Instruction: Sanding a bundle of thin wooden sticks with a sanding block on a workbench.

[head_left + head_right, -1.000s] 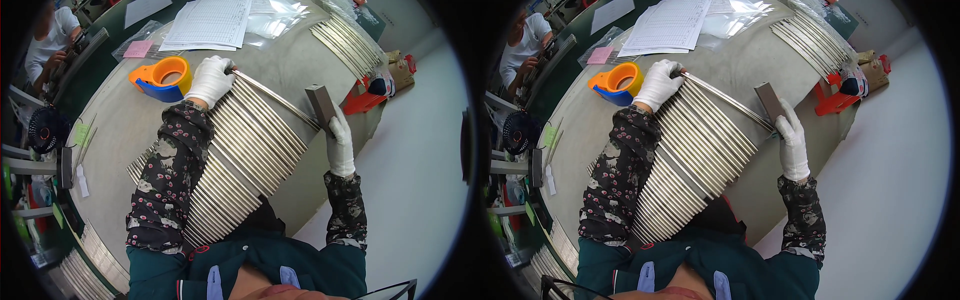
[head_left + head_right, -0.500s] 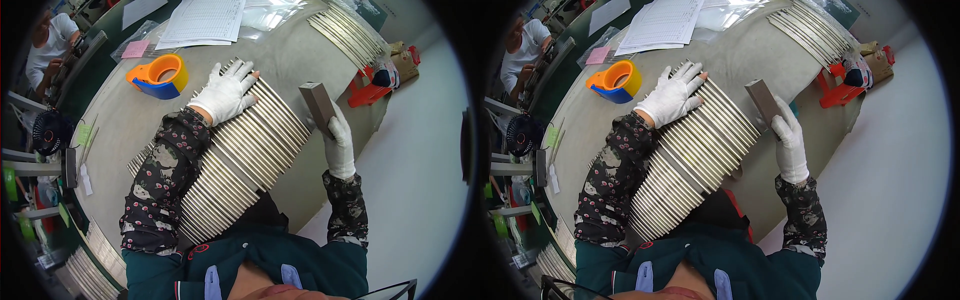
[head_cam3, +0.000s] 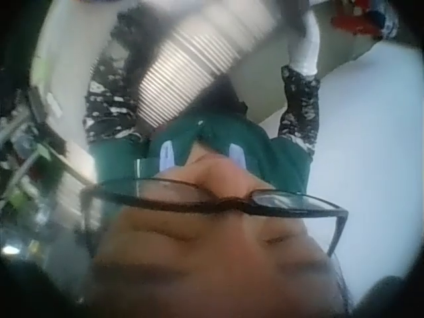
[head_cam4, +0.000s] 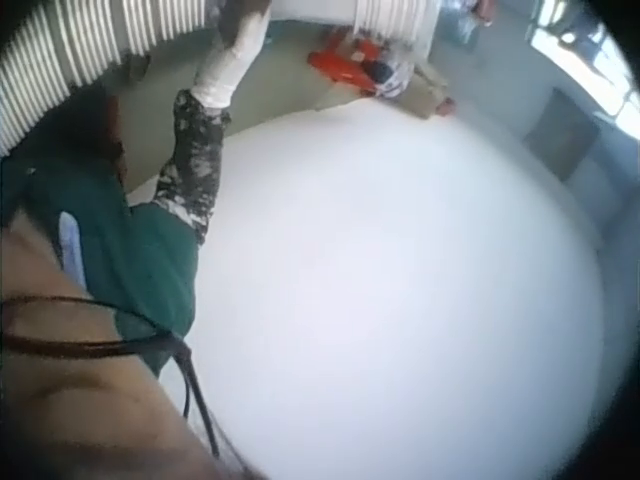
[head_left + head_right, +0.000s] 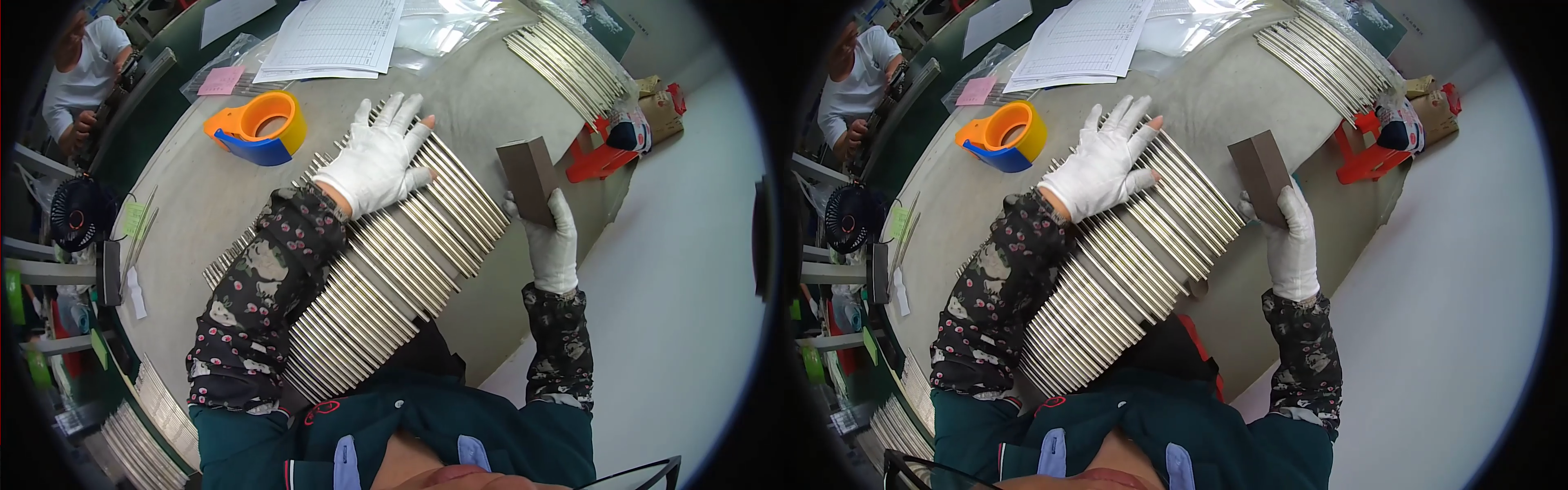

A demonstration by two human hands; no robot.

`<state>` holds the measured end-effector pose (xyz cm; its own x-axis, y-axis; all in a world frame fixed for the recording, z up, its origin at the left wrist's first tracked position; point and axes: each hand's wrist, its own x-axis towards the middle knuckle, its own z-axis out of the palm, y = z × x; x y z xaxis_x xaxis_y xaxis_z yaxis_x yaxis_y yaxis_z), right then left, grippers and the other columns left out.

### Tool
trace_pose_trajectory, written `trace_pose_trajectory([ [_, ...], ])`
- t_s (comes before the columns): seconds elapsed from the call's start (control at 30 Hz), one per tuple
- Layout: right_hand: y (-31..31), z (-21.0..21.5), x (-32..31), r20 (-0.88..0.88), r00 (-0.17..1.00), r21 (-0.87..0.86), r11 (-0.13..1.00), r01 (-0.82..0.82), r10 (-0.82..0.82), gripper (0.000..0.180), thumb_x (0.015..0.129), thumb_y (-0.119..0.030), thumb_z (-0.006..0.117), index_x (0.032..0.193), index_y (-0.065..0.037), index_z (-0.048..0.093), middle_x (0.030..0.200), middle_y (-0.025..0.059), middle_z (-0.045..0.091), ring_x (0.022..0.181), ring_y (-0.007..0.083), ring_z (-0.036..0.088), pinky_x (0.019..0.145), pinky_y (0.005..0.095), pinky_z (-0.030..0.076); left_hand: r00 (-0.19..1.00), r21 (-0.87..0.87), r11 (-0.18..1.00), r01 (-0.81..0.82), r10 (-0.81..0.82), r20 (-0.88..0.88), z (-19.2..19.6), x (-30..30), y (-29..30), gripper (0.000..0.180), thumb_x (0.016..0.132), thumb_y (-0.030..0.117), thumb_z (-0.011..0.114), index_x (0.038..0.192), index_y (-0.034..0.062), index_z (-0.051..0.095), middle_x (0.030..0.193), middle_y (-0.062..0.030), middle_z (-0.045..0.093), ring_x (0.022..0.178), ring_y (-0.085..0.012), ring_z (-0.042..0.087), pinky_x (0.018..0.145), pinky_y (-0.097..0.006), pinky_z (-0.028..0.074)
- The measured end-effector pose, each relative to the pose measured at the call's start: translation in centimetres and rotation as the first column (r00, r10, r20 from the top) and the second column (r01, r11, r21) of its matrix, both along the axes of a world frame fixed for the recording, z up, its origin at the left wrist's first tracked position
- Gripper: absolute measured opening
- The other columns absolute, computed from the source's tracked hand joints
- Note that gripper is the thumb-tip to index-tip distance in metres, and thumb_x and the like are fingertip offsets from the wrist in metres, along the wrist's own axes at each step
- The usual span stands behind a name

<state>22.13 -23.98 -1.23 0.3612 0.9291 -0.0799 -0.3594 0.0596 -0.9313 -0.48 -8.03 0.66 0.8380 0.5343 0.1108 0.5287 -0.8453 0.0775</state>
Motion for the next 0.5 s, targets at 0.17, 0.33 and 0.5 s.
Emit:
trace_pose_trajectory([
  [0.17,-0.1,0.4,-0.5,0.044,0.999,0.016,1.0,0.007,-0.008,0.055,0.094,-0.041,0.052,0.127,0.003,0.05,0.105,0.0127,0.061,0.092,0.0189,0.061,0.089,0.0318,0.047,0.967,-0.158,0.954,0.253,-0.242,0.084,1.5,-2.7,-8.1,0.078,0.078,0.046,0.065,0.136,0.0007,0.04,0.146,-0.0244,0.032,0.137,-0.0392,0.031,0.11,-0.057,0.023],
  [0.33,2.5,0.8,-0.5,0.302,0.952,0.121,0.993,0.016,-0.053,0.048,0.096,-0.038,0.05,0.122,0.002,0.054,0.103,0.0102,0.061,0.096,0.0174,0.059,0.089,0.0316,0.046,0.976,-0.244,0.949,0.201,-0.171,0.138,-0.4,-2.9,-10.4,0.08,0.078,0.05,0.066,0.134,-0.0022,0.044,0.145,-0.0247,0.034,0.139,-0.0381,0.028,0.112,-0.055,0.019],
  [0.5,5.0,-1.1,1.9,0.212,0.973,0.131,0.99,0.06,-0.087,0.047,0.098,-0.035,0.049,0.121,0.006,0.054,0.107,0.0164,0.063,0.096,0.0245,0.063,0.089,0.0371,0.05,0.969,-0.223,0.954,0.2,-0.158,0.191,-0.9,-1.6,-10.0,0.078,0.079,0.049,0.065,0.134,-0.0028,0.045,0.144,-0.0244,0.035,0.14,-0.0369,0.027,0.113,-0.054,0.019],
])
